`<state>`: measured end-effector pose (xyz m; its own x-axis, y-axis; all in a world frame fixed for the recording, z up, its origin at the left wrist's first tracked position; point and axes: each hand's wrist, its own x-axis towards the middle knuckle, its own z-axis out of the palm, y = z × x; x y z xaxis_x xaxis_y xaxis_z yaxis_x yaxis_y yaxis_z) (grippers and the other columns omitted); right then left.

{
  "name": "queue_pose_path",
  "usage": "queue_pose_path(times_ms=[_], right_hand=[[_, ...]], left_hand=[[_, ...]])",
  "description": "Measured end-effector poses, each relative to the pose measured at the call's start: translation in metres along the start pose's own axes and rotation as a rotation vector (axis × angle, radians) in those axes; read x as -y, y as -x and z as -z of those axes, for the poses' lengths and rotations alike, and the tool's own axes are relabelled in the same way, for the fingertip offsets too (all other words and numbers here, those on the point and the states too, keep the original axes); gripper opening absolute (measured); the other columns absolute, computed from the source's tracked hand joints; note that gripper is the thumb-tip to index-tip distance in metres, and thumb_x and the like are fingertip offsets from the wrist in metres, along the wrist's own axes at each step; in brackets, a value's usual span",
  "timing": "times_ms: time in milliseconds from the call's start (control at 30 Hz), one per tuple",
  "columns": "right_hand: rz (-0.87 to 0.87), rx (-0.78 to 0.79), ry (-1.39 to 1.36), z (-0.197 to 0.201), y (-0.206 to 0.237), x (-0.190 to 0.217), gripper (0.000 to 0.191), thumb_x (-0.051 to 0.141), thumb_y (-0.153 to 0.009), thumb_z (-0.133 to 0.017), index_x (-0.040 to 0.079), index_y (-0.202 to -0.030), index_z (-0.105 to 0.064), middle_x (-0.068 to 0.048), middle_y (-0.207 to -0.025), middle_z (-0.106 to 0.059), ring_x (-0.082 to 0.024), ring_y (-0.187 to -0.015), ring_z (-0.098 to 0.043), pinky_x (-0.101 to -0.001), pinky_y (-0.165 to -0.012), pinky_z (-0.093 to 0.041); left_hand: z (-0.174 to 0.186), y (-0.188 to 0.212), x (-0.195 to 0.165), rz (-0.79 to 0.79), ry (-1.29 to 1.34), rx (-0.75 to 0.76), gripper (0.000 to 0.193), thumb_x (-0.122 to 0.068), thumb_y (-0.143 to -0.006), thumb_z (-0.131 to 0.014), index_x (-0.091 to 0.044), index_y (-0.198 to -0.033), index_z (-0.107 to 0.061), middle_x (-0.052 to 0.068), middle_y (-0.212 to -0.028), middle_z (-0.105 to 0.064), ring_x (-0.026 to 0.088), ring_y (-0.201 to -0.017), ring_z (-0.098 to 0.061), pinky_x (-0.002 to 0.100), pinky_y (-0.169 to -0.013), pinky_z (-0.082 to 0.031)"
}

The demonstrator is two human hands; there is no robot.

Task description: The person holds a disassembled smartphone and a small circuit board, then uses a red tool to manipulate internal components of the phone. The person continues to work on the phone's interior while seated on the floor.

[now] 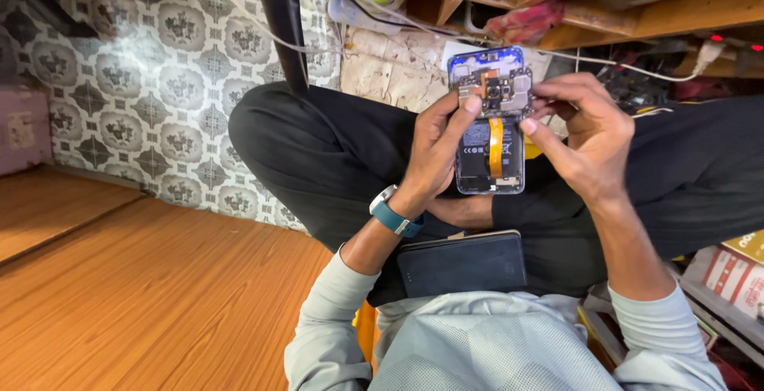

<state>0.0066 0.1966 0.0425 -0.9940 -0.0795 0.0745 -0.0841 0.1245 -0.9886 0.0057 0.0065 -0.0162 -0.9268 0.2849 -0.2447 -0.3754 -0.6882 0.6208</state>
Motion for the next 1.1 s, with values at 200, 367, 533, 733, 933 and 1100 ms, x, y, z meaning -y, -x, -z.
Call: queue_pose_path(times_ms=[200,367,533,733,933,1100], right_hand=[[-0.012,-0.006,0.146,0.000,0.003,-0.010,0.022,-0.011,-0.097,-0.078,-0.011,-0.117,-0.069,-0.013,-0.117,-0.064,-0.015,-0.105,-0.065,-0.0225,-0.091,-0.055],[-0.006,0.004,0.169,-0.001,0.002,-0.010,0.018,-0.011,-0.098,-0.079,-0.012,-0.113,-0.069,-0.013,-0.115,-0.064,-0.016,-0.104,-0.065,-0.0222,-0.089,-0.055],[-0.050,0.011,0.121,0.000,0.003,-0.014,0.025,-0.010,-0.097,-0.078,-0.010,-0.120,-0.068,-0.011,-0.117,-0.063,-0.014,-0.103,-0.065,-0.0220,-0.091,-0.056],[-0.118,0.004,-0.089,0.000,0.005,-0.023,0.027,-0.012,-0.099,-0.076,-0.008,-0.120,-0.060,-0.012,-0.120,-0.063,-0.014,-0.105,-0.066,-0.0243,-0.097,-0.057],[-0.192,0.013,-0.209,-0.001,0.004,-0.021,0.042,-0.012,-0.096,-0.075,-0.006,-0.133,-0.056,-0.011,-0.121,-0.063,-0.014,-0.106,-0.065,-0.0257,-0.098,-0.057],[-0.207,0.026,-0.195,-0.006,-0.001,-0.016,0.031,-0.011,-0.095,-0.075,-0.007,-0.123,-0.064,-0.007,-0.125,-0.058,-0.013,-0.109,-0.063,-0.0257,-0.098,-0.058]], left_hand=[[0.000,-0.002,0.002,0.014,-0.091,-0.079,0.030,-0.018,-0.110,-0.061,0.005,-0.128,-0.067,0.007,-0.110,-0.071,0.009,-0.096,-0.066,0.023,-0.084,-0.056],[0.000,-0.003,0.001,0.000,-0.090,-0.083,0.030,-0.019,-0.109,-0.062,0.005,-0.126,-0.068,0.006,-0.109,-0.072,0.007,-0.096,-0.065,0.022,-0.085,-0.056],[-0.001,-0.002,-0.002,-0.005,-0.109,-0.092,0.029,-0.019,-0.110,-0.063,0.006,-0.124,-0.070,0.006,-0.106,-0.072,0.007,-0.093,-0.065,0.022,-0.082,-0.055],[-0.003,-0.002,-0.004,-0.041,-0.186,-0.116,0.028,-0.019,-0.110,-0.063,0.005,-0.124,-0.070,0.004,-0.107,-0.072,0.006,-0.094,-0.063,0.021,-0.082,-0.054],[-0.004,-0.003,-0.004,-0.039,-0.184,-0.138,0.030,-0.021,-0.110,-0.062,0.004,-0.126,-0.069,0.005,-0.108,-0.072,0.006,-0.094,-0.064,0.021,-0.082,-0.055],[-0.005,-0.002,-0.005,-0.011,-0.144,-0.111,0.033,-0.025,-0.110,-0.059,0.001,-0.128,-0.067,0.004,-0.110,-0.072,0.006,-0.095,-0.065,0.021,-0.084,-0.056]])
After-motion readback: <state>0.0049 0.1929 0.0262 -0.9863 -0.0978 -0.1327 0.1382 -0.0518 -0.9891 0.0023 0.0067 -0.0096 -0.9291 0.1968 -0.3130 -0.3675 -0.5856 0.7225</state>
